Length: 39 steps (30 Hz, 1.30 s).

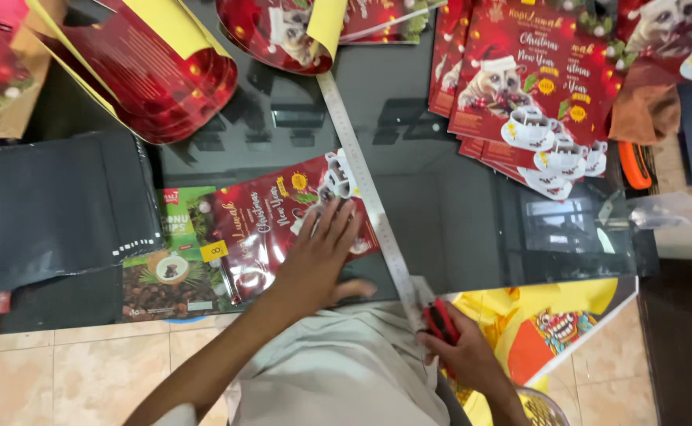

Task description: The person trims the edges of printed plastic packaging using a box cutter and a metal ruler on a table.

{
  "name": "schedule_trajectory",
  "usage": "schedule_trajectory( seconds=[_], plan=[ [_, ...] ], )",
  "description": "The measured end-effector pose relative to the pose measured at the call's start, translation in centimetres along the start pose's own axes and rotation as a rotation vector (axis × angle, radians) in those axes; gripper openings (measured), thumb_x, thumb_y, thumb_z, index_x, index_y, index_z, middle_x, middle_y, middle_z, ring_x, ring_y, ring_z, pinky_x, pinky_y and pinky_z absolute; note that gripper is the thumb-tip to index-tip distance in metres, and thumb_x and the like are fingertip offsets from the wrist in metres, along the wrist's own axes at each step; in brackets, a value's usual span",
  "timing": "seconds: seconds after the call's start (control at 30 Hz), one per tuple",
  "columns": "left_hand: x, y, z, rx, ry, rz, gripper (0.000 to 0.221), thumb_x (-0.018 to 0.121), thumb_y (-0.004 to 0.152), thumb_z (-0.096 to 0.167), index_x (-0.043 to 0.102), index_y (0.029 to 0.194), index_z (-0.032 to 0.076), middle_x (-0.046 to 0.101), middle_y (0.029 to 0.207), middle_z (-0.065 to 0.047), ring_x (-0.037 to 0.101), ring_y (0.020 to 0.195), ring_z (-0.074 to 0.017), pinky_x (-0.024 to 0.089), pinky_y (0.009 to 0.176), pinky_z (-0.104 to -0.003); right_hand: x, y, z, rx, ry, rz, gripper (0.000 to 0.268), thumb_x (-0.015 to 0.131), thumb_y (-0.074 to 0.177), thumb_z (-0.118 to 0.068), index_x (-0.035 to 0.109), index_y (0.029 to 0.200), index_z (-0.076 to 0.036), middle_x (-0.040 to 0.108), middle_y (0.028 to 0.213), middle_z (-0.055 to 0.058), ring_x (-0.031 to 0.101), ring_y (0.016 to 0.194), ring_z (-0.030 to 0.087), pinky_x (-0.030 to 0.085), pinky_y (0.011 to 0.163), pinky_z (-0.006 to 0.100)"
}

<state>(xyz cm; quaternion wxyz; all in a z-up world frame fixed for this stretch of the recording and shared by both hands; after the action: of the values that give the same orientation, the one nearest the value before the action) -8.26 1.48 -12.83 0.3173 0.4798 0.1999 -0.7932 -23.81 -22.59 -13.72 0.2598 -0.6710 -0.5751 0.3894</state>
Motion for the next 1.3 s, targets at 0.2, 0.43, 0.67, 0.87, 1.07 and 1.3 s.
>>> schedule_trajectory(
  seconds=[0.2,0.43,0.67,0.87,1.07,1.3],
  plan=[
    [-0.9,-8.9,0.7,0.318,-0.003,-0.098,0.079,0.070,0.080,0.000,0.044,0.154,0.005,0.040,0.162,-0.017,0.033,0.150,-0.0355,0.021,0.124,-0.050,-5.2,-1.6,-4.3,-0.043,-0.449,0.132,0.026,0.069,0.097,-0.034,0.073,0.114,-0.015,0.071,0.081,0.009,0.053,0.070,0.017,0.039,0.062,0.031],
    [-15.6,-6.3,6.0,0.423,-0.548,0.227,0.041,0.073,0.091,-0.002,0.064,0.130,0.007,0.075,0.121,-0.012,0.078,0.095,-0.0241,0.067,0.079,-0.038,-6.0,-4.9,-11.2,-0.852,0.104,-0.137,0.040,0.085,0.068,0.006,0.059,0.096,-0.006,0.069,0.138,0.024,0.066,0.132,0.033,0.059,0.091,0.040],
    [-16.7,-1.6,4.3,0.373,0.036,0.498,0.051,0.065,0.108,0.018,0.041,0.152,0.024,0.076,0.134,-0.005,0.074,0.074,-0.0204,0.066,0.060,-0.038,-11.4,-2.9,-14.6,-1.251,0.047,0.556,0.030,0.078,0.082,-0.001,0.057,0.103,-0.006,0.067,0.098,0.012,0.070,0.089,0.022,0.063,0.084,0.034],
    [-15.4,-0.9,-4.1,-0.034,-0.235,0.714,0.037,0.081,0.090,0.005,0.071,0.126,0.005,0.077,0.119,-0.009,0.076,0.103,-0.0190,0.059,0.095,-0.030,-22.9,-1.4,-16.5,-0.862,0.072,1.098,0.011,0.073,0.126,-0.034,0.072,0.128,-0.023,0.064,0.107,-0.008,0.057,0.082,-0.002,0.048,0.073,0.012],
    [-7.4,2.4,-12.1,-0.274,-0.199,0.613,0.044,0.080,0.090,0.025,0.071,0.131,0.011,0.076,0.124,-0.012,0.075,0.087,-0.0279,0.060,0.080,-0.041,-17.5,6.1,-17.1,-0.767,0.284,0.733,0.004,0.081,0.098,-0.024,0.078,0.097,-0.022,0.054,0.068,-0.008,0.049,0.054,0.004,0.033,0.044,0.021],
    [-9.1,8.3,-12.6,-0.267,-0.146,0.699,0.066,0.086,0.084,0.021,0.061,0.145,0.012,0.066,0.140,-0.016,0.066,0.118,-0.0419,0.056,0.091,-0.059,-18.0,13.7,-14.7,-0.960,-1.028,1.058,0.032,0.086,0.088,-0.029,0.069,0.115,-0.033,0.072,0.075,-0.002,0.076,0.077,0.027,0.059,0.077,0.041]
  ],
)
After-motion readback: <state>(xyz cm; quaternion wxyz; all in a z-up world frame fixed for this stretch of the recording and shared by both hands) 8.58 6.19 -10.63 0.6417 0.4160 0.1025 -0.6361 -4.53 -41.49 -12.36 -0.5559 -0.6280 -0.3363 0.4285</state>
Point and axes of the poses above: each hand's wrist, its own y-axis towards the middle knuckle, its own x-axis out of the palm, z = x × y, the point moved 3 cm from there along y, towards the middle knuckle
